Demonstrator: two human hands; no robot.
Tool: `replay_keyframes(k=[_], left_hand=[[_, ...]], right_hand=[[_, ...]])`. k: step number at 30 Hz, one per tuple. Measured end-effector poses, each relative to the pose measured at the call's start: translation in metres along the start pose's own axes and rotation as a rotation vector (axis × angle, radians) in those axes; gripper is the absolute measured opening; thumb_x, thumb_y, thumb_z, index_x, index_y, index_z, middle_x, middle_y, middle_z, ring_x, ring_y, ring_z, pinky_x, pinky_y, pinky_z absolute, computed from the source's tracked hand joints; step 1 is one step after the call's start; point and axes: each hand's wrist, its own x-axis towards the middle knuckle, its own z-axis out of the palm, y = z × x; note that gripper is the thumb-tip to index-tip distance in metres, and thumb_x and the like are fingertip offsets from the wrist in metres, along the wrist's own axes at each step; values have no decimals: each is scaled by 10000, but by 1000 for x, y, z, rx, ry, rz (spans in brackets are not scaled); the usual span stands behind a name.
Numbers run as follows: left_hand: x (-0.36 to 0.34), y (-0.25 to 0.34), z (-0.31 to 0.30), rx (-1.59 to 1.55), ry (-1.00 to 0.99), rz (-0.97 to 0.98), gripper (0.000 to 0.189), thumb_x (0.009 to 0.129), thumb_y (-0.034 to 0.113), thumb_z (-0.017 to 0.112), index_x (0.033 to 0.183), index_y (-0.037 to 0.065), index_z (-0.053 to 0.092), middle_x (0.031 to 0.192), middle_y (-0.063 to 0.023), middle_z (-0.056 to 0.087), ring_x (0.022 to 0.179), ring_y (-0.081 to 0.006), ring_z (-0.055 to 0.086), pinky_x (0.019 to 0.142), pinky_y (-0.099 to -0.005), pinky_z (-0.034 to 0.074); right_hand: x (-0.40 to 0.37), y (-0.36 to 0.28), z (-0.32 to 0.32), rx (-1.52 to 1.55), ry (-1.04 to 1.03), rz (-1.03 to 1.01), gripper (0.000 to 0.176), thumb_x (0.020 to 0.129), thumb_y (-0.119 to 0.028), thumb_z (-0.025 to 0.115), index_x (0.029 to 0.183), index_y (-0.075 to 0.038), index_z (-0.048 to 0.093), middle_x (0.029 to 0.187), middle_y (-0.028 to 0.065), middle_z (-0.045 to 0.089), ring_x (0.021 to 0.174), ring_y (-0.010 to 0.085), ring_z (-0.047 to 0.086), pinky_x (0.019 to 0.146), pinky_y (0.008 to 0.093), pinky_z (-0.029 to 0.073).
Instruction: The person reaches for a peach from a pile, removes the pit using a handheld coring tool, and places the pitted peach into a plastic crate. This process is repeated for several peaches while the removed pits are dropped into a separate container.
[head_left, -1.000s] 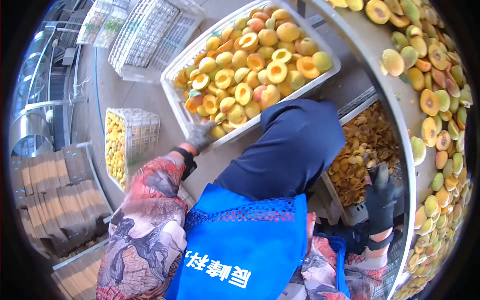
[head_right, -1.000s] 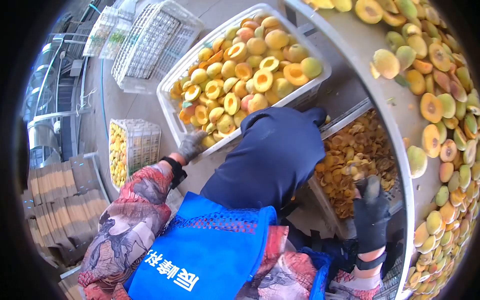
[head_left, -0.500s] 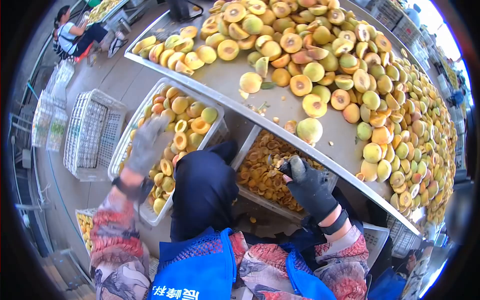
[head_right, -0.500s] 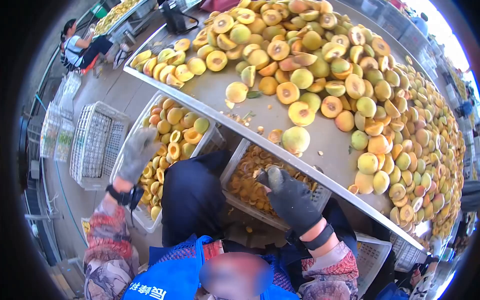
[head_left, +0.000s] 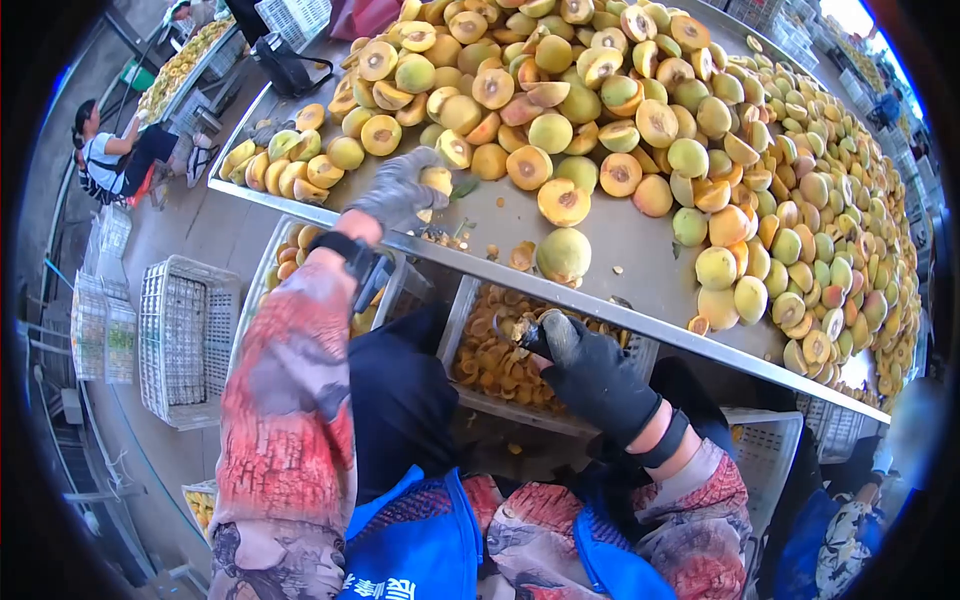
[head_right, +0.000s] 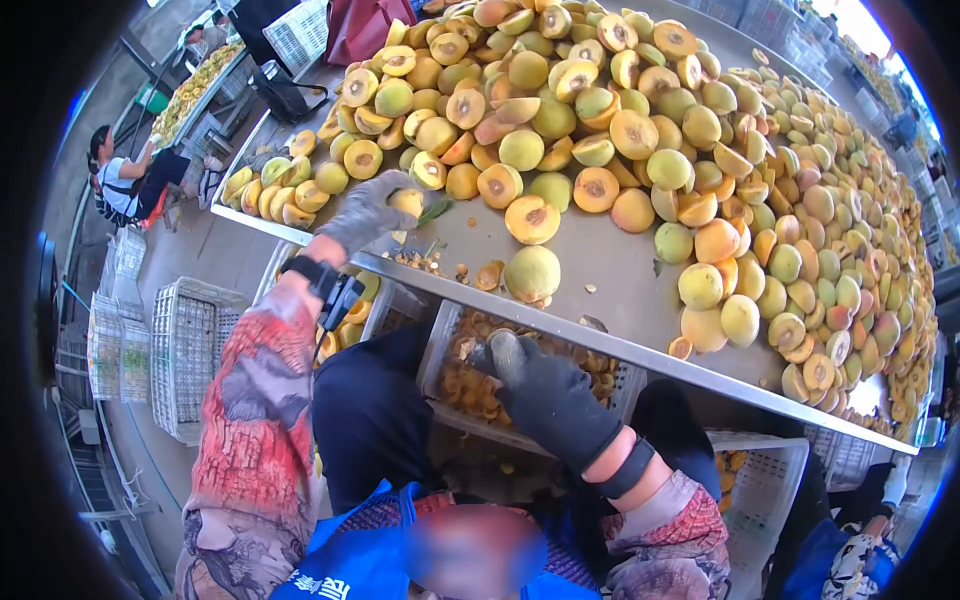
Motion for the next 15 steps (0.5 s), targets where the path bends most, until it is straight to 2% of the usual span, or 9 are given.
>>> replay_keyframes(k=[2, 3, 5, 6, 8, 9, 12, 13, 15], left_hand=[[-25, 24, -10, -522, 38, -114, 470, 763, 139, 615, 1196, 10, 484, 1072, -114, 582, 993, -204, 571, 783, -317, 490], [-33, 25, -5, -511, 28, -116, 470, 763, 139, 615, 1196, 10, 484, 1072, -114, 582, 993, -204, 571, 783, -317, 490], [-49, 27, 6, -1244, -1, 60, 399, 826, 185, 589, 1181, 30, 494, 1057, -67, 578, 920, -171, 586, 714, -305, 512], [-58, 32, 10, -1237, -7, 58, 399, 826, 185, 589, 1181, 30, 494, 1057, -67, 578, 920, -171, 586, 714, -305, 512], [-77, 49, 20, -1412, -174, 53, 407, 868, 258, 545, 1189, 16, 482, 1065, -79, 574, 958, -177, 577, 740, -309, 521], [-84, 65, 31, -1220, -45, 85, 461, 886, 344, 507, 1207, 16, 469, 1070, -91, 574, 969, -189, 576, 735, -318, 524], [-90, 75, 51, -1168, -49, 143, 492, 893, 384, 478, 1198, -2, 475, 1081, -107, 570, 990, -187, 564, 783, -309, 508], [-92, 81, 61, -1239, 11, 121, 506, 885, 389, 488, 1180, -22, 486, 1092, -118, 567, 1013, -189, 554, 851, -305, 475], [-95, 91, 67, -1266, -6, 113, 511, 883, 392, 489, 1172, -29, 490, 1095, -121, 565, 1019, -193, 552, 882, -309, 455]], right_hand=[[2, -1, 0, 90, 46, -36, 336, 775, -120, 644, 1061, -40, 486, 888, 188, 596, 761, 398, 590, 625, 455, 484], [2, -5, -4, 154, 83, -35, 375, 772, -117, 655, 1092, -26, 481, 918, 195, 601, 797, 401, 593, 644, 441, 483], [5, -10, -7, 269, 120, -29, 398, 766, -119, 663, 1106, -26, 479, 940, 200, 598, 835, 399, 589, 673, 434, 476], [7, -12, -8, 374, 152, -31, 420, 760, -122, 671, 1120, -27, 477, 962, 205, 594, 873, 397, 586, 701, 427, 470], [11, -19, -14, 373, 171, -34, 448, 748, -129, 686, 1130, -29, 475, 965, 204, 581, 910, 389, 569, 747, 419, 447], [12, -22, -16, 392, 167, 9, 453, 746, -130, 688, 1133, -30, 474, 955, 201, 575, 901, 387, 563, 747, 420, 442], [14, -20, -12, 413, 219, 39, 451, 739, -129, 689, 1126, -29, 479, 907, 195, 567, 847, 388, 556, 722, 421, 436], [14, -18, -10, 341, 273, -1, 451, 736, -127, 689, 1123, -26, 480, 907, 198, 566, 841, 388, 557, 710, 421, 437], [14, -14, -9, 267, 332, -27, 450, 733, -125, 688, 1120, -24, 482, 908, 201, 564, 835, 388, 558, 697, 420, 439]])
